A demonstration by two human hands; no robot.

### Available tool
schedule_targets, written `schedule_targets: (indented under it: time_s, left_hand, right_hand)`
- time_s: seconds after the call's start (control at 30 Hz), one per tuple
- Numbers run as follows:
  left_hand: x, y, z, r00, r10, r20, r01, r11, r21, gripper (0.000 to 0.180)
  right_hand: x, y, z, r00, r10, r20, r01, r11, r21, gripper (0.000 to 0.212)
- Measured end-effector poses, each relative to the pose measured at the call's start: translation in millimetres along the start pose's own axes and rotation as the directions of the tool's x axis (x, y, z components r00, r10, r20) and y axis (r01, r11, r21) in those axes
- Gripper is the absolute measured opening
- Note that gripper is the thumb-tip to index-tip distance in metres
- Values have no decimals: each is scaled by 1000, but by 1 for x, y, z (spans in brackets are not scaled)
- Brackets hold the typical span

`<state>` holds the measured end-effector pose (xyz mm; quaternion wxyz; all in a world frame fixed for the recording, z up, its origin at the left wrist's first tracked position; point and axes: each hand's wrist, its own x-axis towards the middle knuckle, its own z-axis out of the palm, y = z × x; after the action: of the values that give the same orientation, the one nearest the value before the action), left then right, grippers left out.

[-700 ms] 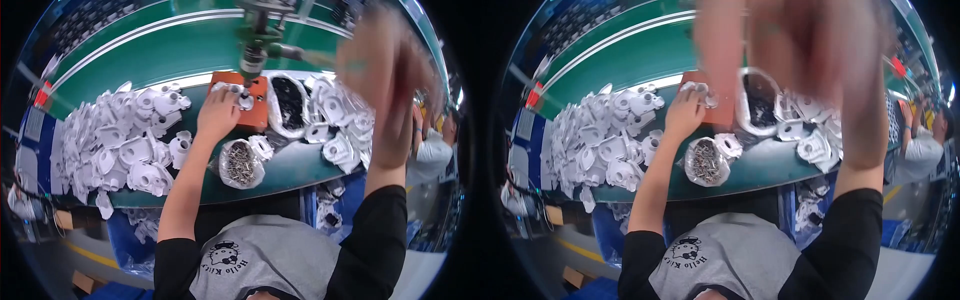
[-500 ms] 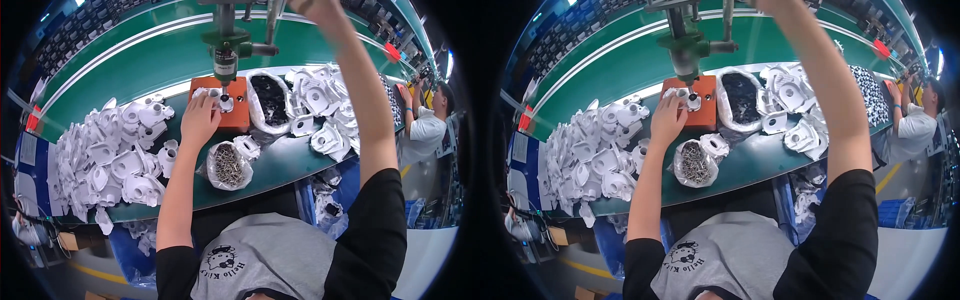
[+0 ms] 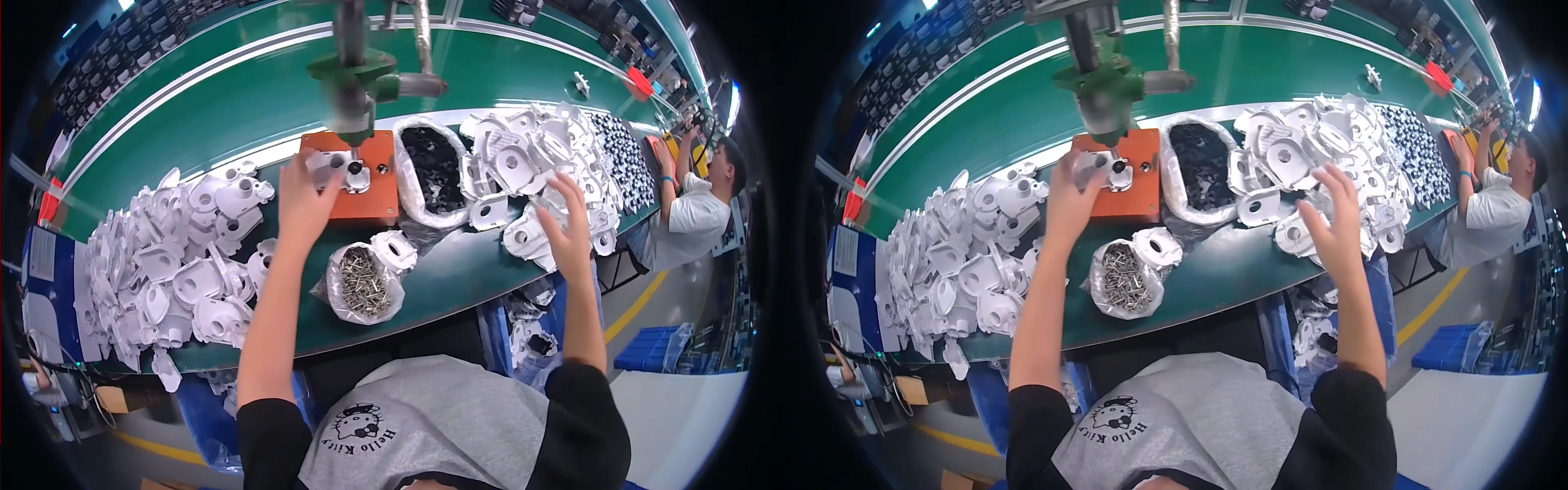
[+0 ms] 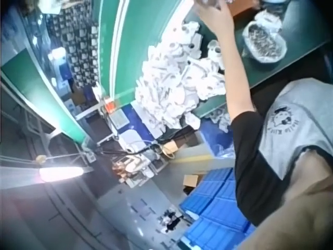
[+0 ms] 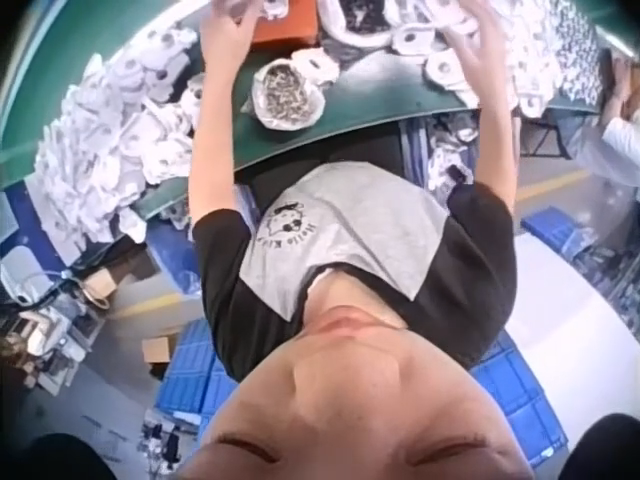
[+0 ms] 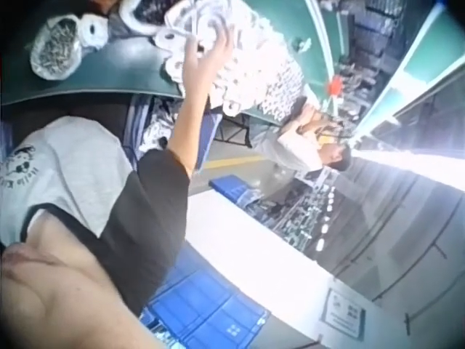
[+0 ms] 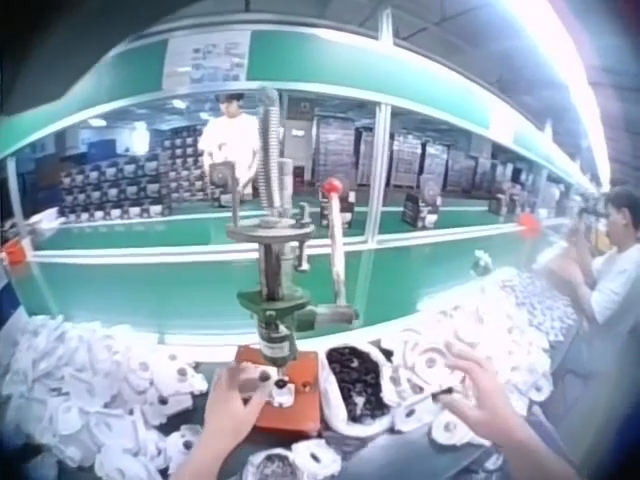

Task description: The recorder is inserting small metal components into white plastic housings using a manual press machine at an assembly line station.

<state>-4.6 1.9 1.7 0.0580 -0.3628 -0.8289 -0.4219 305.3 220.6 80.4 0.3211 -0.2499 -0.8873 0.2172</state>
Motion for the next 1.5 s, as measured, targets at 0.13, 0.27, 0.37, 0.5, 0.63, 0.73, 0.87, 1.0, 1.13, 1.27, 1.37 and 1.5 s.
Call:
schedule_targets:
  time_s: [0.13, 0.27, 0.37, 0.5, 0.63, 0.73, 0.87, 1.0, 1.13, 1.27, 1.37, 1.5]
  left_hand:
    - [12, -12, 1, 979, 106, 172, -135, 977, 166, 44]
    - [21, -16, -6, 967, 189, 171, -226, 946, 234, 44]
    - [36, -5, -25, 934, 211, 287, -255, 959, 126, 44]
    - [39, 15, -42, 935, 103, 339, -141, 986, 89, 42]
    - [44, -20, -44, 949, -219, 229, 247, 964, -102, 33]
    - [44, -27, -50, 868, -458, 191, 487, 711, -507, 20]
    - [52, -76, -49, 907, -416, 64, 371, 718, -589, 46]
    - [44, -71, -59, 966, -256, 43, 256, 914, -316, 66]
    - [17, 4, -99, 861, -406, 307, 350, 910, 221, 37]
    - [-44, 12, -109, 792, -323, 518, -65, 799, 598, 45]
    - [-75, 11, -99, 788, -335, 516, -180, 677, 714, 44]
    - [-80, 0, -90, 911, -182, 371, -180, 633, 753, 27]
  right_hand:
    - [-89, 47, -8, 966, 185, -180, -215, 963, -160, 33]
    - [-120, 45, 10, 976, 172, -136, -193, 969, -157, 39]
    - [-96, 30, 18, 991, 111, -78, -124, 971, -204, 46]
    - [-52, 19, 30, 1000, 15, 1, -14, 955, -296, 53]
    - [-31, 9, 53, 988, 15, 151, 30, 957, -288, 59]
    - [-29, 11, 73, 977, -19, 212, 76, 961, -265, 63]
    - [-26, 4, 89, 961, -30, 276, 97, 968, -232, 65]
    - [-25, 4, 96, 957, 4, 289, 69, 968, -242, 59]
    - [-21, 14, 96, 979, -6, 206, 56, 970, -238, 44]
    - [-18, 23, 95, 986, 113, 123, -94, 983, -155, 34]
    - [-15, 28, 92, 992, 109, 66, -99, 986, -138, 35]
    - [-12, 38, 87, 986, -35, -160, 16, 993, -119, 39]
